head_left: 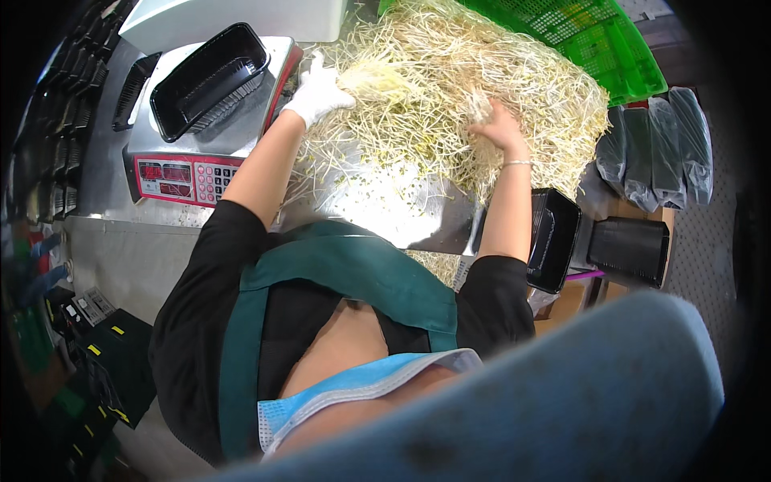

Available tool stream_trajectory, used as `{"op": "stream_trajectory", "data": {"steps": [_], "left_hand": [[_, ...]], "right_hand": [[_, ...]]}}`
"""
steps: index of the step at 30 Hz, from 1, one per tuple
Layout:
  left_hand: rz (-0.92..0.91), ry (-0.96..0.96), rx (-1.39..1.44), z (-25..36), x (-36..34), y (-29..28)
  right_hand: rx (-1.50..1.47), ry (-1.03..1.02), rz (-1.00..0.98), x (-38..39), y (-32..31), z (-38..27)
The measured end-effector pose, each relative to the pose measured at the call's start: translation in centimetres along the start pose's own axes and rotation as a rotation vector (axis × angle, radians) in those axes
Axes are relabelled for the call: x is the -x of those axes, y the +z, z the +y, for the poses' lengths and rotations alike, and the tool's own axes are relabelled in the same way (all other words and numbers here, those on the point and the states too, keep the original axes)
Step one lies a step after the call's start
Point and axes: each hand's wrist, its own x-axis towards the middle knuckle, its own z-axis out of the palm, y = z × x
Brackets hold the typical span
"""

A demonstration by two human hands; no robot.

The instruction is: The person scoops bean sprouts from a green basket into a black plastic tray on a digital scale. They adjust the amount to reach a target weight, then move the filled tray aside and repeat the process with a new tray.

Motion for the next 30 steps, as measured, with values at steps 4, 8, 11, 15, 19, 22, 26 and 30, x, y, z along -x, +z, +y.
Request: {"op": "stream_trajectory", "data": {"steps": [4,8,11,15,19,22,26,30], "left_hand": [[-0.122,-0.089,-0.208,-3.6,-1.8,1.1],[-0.324,-0.073,0.168,1.2,1.7,-2.0],[-0.126,-0.001,0.169,3.8,6.8,-3.3],[-0.031,0.657,0.103,1.8,12.0,-1.8],[-0.075,0.848,-0.231,0.8,14.9,-2.4],[-0.064,0.768,-0.206,-0.5,15.4,-2.1],[-0.04,0.7,-0.266,0.2,12.4,-1.7],[-0.517,0.486,-0.145,1.3,8.2,-0.7]], "right_hand": [[0.233,0.002,0.067,2.2,2.7,-3.1],[-0.269,0.037,0.057,2.9,0.5,-1.1],[-0.55,-0.102,0.129,4.3,-3.8,-4.6],[-0.589,-0.033,-0.309,3.6,-4.5,-12.9],[-0.029,-0.296,-0.096,-0.2,3.9,-12.6],[-0.161,0.013,-0.078,1.1,6.4,-15.6],[-0.133,-0.416,-0.029,9.7,9.1,-18.1],[-0.209,-0.205,-0.25,8.3,3.1,-17.7]]}}
